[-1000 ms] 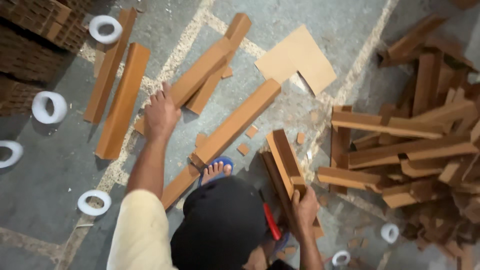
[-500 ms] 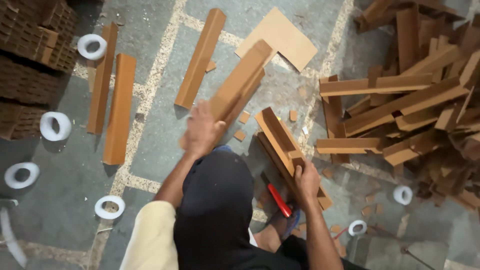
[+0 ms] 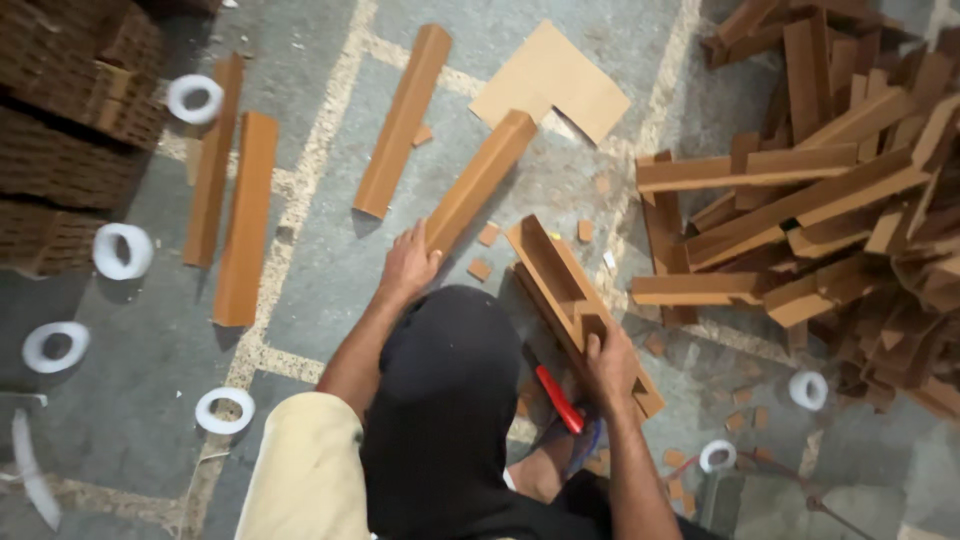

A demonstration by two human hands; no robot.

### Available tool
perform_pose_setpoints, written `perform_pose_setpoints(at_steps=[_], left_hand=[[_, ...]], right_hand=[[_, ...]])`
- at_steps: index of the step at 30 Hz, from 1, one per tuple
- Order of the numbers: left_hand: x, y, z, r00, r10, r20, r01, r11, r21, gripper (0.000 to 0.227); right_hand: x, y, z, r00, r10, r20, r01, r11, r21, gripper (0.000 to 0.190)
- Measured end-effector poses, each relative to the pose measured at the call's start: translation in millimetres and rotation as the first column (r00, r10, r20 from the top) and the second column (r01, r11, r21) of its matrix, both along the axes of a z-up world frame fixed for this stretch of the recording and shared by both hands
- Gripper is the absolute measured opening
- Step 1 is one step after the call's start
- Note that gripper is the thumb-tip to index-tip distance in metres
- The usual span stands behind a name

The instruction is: The person sits on the floor and uses a red utility knife to cut long cardboard strips into smaller pieces. They repeatedly pick up a strip, cut it, and toss the resulting pieces onto a growing pile on the floor.

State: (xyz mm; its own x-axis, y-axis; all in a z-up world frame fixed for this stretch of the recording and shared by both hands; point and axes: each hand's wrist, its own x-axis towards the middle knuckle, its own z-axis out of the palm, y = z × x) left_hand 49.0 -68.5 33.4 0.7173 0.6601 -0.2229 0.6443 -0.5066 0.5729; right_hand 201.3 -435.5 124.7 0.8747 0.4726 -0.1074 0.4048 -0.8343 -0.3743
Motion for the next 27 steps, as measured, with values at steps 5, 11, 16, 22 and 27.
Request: perform_pose_setpoints(at_steps=[5, 11, 16, 22, 27], left_hand=[[-12, 0, 6, 0.993, 0.035, 0.117, -0.028, 0.998, -0.055, 0.071], [7, 61, -13, 0.987, 0.161, 0.009, -0.161, 0.978, 0.130, 0.064], [39, 110, -56, 0.914, 0.399, -0.071, -0.292, 0.771, 0.566, 0.061], [35, 132, -32, 0.905, 0.324, -0.277, -0.327, 0.944, 0.035, 0.064], [18, 116, 28, 0.960, 0.275, 0.058, -0.265, 0.953, -0.147, 0.064]], right_hand=[[1, 9, 17, 0.995, -0.056, -0.077, 0.054, 0.998, -0.031, 0.038], [-3, 18, 18, 0.995, -0.051, -0.080, 0.051, 0.999, -0.010, 0.043], [7, 12, 1, 0.999, -0.022, -0.030, 0.021, 1.000, -0.020, 0.044], [11, 16, 3, 0.995, -0.071, -0.067, 0.070, 0.997, -0.011, 0.041], [3, 23, 14, 0.994, -0.083, -0.064, 0.085, 0.996, 0.028, 0.041]])
